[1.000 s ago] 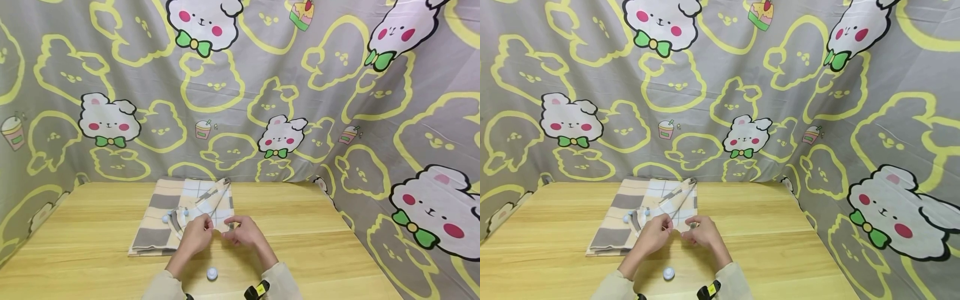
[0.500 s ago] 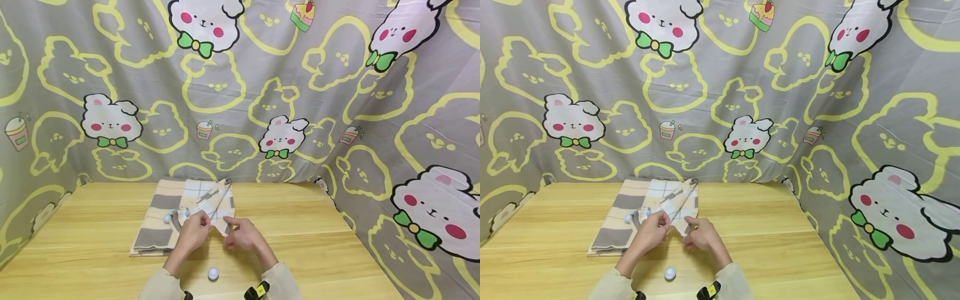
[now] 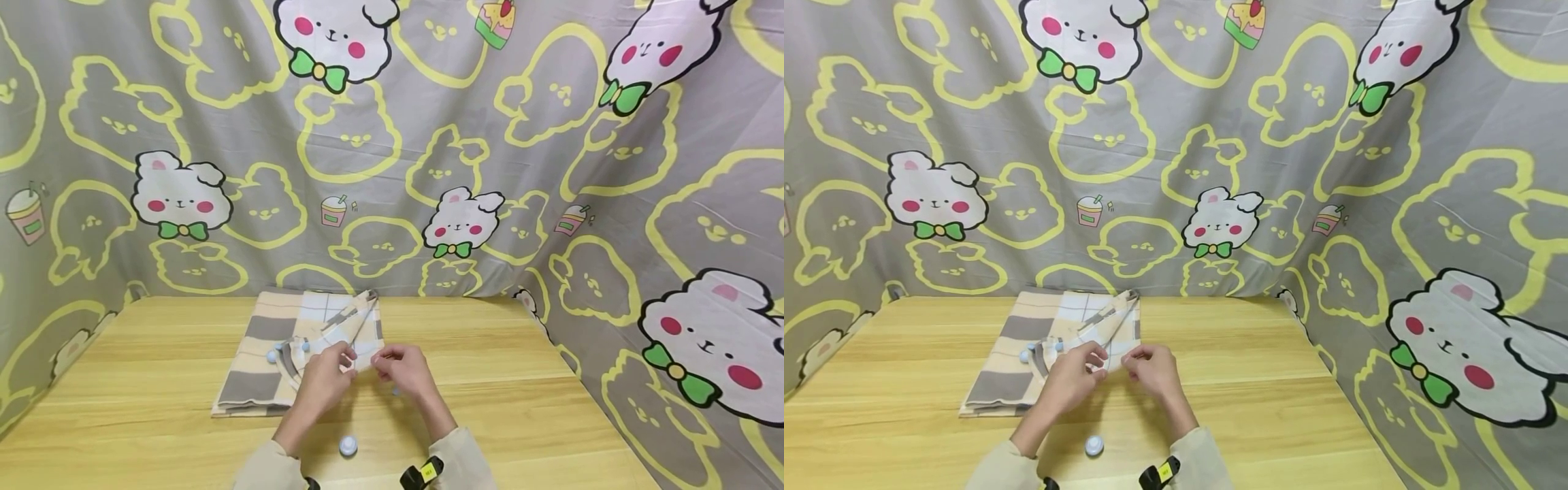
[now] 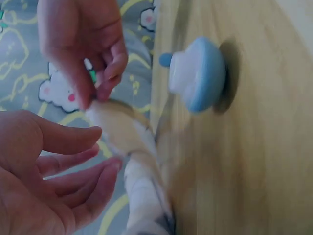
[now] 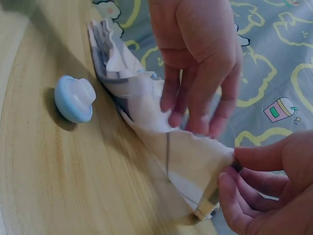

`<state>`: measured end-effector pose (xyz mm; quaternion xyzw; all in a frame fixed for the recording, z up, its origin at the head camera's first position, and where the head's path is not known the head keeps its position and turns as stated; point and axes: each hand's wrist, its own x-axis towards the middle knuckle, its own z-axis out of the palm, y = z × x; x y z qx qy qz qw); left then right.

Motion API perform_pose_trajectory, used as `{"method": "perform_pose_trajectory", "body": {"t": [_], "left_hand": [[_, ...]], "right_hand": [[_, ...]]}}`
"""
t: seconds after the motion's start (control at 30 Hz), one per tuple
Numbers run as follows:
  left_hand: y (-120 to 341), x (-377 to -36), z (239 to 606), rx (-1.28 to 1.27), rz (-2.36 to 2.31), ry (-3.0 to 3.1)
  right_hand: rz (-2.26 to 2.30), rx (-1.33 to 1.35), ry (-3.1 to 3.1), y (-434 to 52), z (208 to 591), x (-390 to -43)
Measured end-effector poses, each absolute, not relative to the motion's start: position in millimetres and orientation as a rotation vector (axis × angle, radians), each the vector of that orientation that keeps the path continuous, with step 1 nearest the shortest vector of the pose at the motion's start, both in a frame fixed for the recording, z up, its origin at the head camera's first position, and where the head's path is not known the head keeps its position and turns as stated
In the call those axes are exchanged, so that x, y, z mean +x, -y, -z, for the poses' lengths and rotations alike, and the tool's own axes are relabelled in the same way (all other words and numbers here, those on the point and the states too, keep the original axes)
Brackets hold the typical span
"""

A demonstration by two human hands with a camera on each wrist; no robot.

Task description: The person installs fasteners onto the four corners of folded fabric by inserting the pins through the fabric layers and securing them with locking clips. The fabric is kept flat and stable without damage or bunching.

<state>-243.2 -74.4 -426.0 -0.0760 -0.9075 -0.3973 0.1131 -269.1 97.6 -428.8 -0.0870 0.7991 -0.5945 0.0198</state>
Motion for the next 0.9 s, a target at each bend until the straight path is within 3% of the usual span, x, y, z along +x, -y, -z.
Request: {"method": "perform_pose_trajectory", "body": {"t": [0.9], "left_hand": [[68.7, -248.9, 437.3, -0.244, 1.188, 2.606]], "right_hand": [[1.855, -0.217, -2.464, -99.3, 425.9, -269.2]]}}
